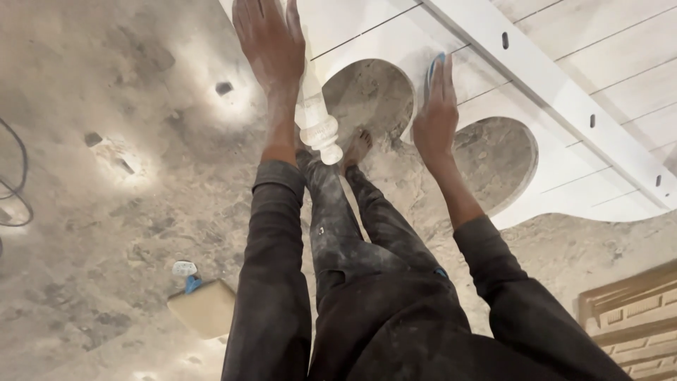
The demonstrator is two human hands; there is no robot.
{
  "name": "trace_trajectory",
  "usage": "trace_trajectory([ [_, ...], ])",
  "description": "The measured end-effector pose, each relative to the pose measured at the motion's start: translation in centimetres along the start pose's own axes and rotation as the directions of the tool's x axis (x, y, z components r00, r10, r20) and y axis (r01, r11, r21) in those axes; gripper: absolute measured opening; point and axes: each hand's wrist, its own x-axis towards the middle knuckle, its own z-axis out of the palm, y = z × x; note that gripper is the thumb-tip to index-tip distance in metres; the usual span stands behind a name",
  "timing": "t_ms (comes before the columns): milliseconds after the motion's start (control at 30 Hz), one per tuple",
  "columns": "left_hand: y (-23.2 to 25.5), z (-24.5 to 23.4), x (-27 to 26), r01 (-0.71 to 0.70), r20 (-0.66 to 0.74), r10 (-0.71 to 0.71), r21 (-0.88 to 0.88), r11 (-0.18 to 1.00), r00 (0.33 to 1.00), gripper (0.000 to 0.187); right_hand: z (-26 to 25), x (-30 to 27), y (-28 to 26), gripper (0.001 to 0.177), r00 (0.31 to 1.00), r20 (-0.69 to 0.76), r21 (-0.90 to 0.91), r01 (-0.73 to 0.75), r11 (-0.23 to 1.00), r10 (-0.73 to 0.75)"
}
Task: The person manually sands a large white wooden piece of furniture.
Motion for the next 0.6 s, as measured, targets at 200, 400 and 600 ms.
trace_trajectory([
  [200, 0.6, -0.5, -0.2, 0.027, 0.049, -0.028, 0.015, 1.000, 0.998, 0.044, 0.0, -2.0, 0.1, 0.072, 0.997, 0.069, -0.221, 0.033, 0.975, -0.018],
  [400, 0.7, -0.8, 0.1, 0.018, 0.039, -0.020, 0.036, 0.999, 0.999, 0.053, 0.9, -1.5, 3.1, 0.061, 0.994, 0.084, -0.209, 0.086, 0.974, -0.069],
  [600, 0.0, 0.4, -0.4, 0.007, 0.050, -0.009, 0.042, 0.999, 0.999, 0.055, -0.8, 5.0, 3.5, 0.054, 0.972, 0.119, -0.222, 0.227, 0.948, -0.204],
])
